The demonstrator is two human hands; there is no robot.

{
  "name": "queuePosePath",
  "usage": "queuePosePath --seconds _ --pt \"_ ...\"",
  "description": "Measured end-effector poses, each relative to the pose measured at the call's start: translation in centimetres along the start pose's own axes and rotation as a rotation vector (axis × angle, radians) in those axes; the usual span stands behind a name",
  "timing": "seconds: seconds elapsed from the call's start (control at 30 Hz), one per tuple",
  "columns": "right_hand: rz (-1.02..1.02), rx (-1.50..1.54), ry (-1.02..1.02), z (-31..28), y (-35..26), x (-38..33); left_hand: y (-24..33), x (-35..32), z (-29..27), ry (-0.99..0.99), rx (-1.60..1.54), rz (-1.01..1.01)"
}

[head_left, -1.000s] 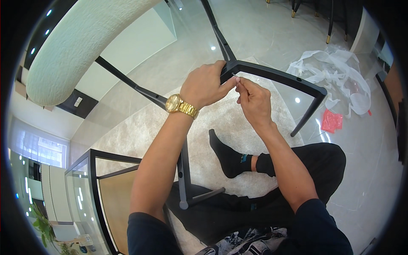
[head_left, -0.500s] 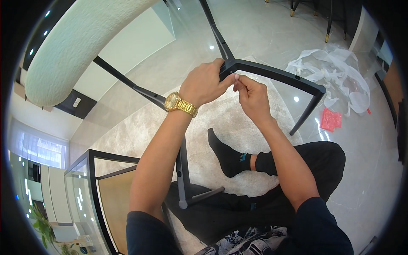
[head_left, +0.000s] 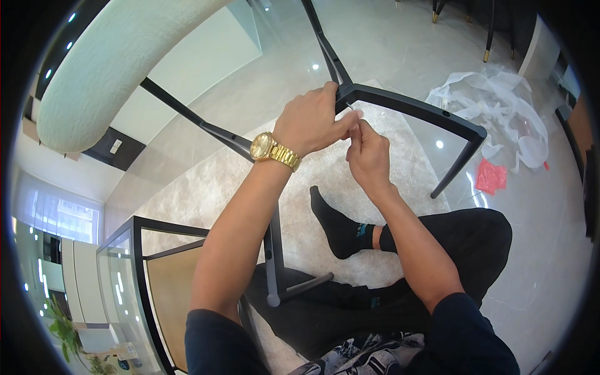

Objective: The person assembles a metal chair frame by hand, inserting screws into the joints, reviewing a paper instruction sheet, and positioning a white upholstered cushion on the finished frame.

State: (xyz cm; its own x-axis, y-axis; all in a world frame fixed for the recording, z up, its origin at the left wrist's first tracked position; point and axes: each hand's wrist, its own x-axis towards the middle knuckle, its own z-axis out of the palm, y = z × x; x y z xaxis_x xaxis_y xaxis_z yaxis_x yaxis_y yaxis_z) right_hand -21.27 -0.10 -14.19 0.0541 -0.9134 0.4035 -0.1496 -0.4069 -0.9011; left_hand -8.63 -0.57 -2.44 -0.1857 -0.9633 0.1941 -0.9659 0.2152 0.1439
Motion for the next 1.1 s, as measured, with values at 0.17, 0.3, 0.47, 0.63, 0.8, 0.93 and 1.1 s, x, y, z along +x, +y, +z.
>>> queuePosePath --seconds 0.17,0.3,0.47,0.63,0.8,0.93,1.1 --pt "-0.069 -0.047 0.001 -0.1 0.1 0.3 0.1 0.2 0.0 -0.026 -0.004 0.001" --pt "-0.018 0.081 0.019 1.0 -0.5 -0.3 0.7 0.3 -0.4 -0.047 -0.019 -0.019" --pt "0.181 0.359 -0.005 2.3 -1.6 -0.7 0.0 0.6 0.1 -0.037 -0.075 -0.007" --pt "0.443 0.623 -0.019 2.7 -4.8 -0.8 0.2 0.5 -0.7 -0.066 -0.152 -0.041" --pt "0.498 0.837 -0.05 2.5 -5.3 -0.6 -0.2 0.9 -0.4 -0.026 -0.225 -0.056" --pt "0.161 0.405 -0.202 0.5 -2.2 -0.2 0.1 0.8 -0.8 -0.101 -0.295 -0.109" --pt "-0.379 -0.383 -0.313 -5.8 -2.5 2.4 -0.9 0.7 -0.1 0.02 -0.236 -0.01"
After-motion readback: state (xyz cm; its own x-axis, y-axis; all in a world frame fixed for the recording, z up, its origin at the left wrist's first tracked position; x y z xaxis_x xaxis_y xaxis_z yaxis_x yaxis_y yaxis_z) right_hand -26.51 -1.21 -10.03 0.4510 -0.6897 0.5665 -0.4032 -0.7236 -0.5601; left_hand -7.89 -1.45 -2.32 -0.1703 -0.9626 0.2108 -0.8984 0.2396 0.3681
